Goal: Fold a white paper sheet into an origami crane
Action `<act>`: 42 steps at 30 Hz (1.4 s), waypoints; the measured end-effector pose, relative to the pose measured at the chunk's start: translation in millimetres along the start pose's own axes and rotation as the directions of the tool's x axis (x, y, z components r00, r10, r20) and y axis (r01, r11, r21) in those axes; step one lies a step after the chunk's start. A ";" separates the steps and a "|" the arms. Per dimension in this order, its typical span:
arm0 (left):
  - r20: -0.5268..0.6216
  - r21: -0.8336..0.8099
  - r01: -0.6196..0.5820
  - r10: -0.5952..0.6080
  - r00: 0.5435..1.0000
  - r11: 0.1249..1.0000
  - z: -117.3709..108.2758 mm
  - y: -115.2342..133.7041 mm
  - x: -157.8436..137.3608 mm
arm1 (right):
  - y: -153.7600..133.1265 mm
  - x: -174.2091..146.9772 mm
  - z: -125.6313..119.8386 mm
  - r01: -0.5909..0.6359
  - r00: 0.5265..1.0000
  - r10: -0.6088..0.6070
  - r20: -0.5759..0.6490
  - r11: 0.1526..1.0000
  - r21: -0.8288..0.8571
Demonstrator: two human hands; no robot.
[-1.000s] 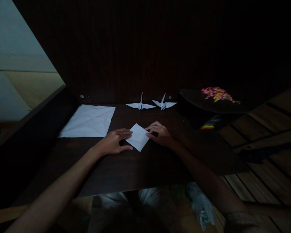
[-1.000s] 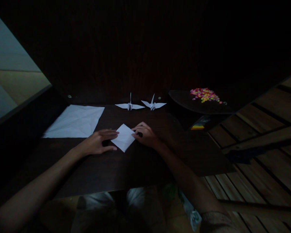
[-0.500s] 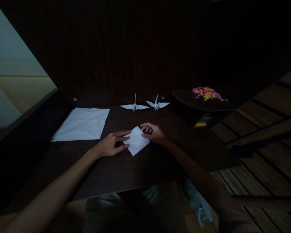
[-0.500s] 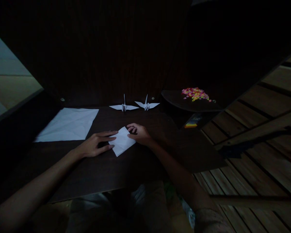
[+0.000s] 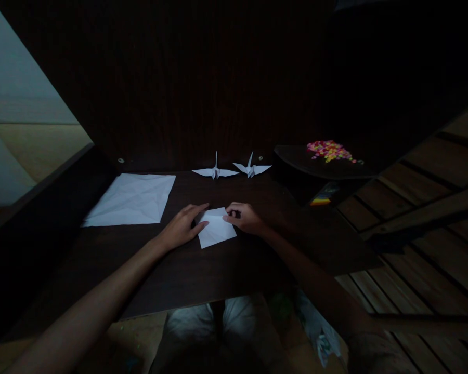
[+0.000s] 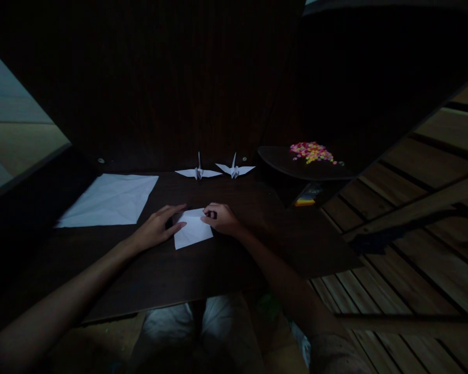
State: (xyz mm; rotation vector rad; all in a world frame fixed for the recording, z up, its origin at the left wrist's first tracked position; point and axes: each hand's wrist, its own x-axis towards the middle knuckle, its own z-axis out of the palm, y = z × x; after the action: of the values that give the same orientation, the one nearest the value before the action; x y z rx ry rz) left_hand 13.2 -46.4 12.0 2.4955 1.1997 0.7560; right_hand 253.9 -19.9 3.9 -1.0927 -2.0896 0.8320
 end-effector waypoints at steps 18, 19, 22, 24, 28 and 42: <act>0.048 0.137 -0.159 0.153 0.987 0.978 8.8 0.8 -3.8 | 1.0 -8.8 -3.9 0.442 0.896 -0.436 0.079 0.863 -0.246; 0.046 0.134 -0.150 0.146 0.988 0.980 9.1 0.5 -4.2 | 0.4 -8.8 -3.7 0.443 0.895 -0.441 0.064 0.861 -0.250; 0.045 0.108 -0.124 0.120 0.992 0.986 8.8 0.4 -5.0 | -1.3 -8.2 -2.8 0.417 0.903 -0.431 0.004 0.871 -0.260; 0.046 0.085 -0.116 0.112 0.993 0.990 7.9 1.2 -5.0 | -1.9 -7.6 -2.4 0.389 0.913 -0.407 -0.023 0.886 -0.251; 0.043 0.045 -0.129 0.127 0.991 0.991 6.4 3.0 -4.1 | -1.1 -6.7 -2.1 0.383 0.915 -0.402 -0.038 0.893 -0.236; 0.184 0.229 -0.293 0.254 0.950 0.928 14.9 -9.5 -7.1 | -4.6 -18.1 -7.2 0.426 0.904 -0.399 0.151 0.863 -0.271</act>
State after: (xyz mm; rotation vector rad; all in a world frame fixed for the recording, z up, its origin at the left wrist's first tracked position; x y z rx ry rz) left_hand 11.8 -46.3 -7.1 2.9153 0.9581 0.4859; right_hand 265.6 -35.8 7.4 -0.7087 -2.4620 0.3659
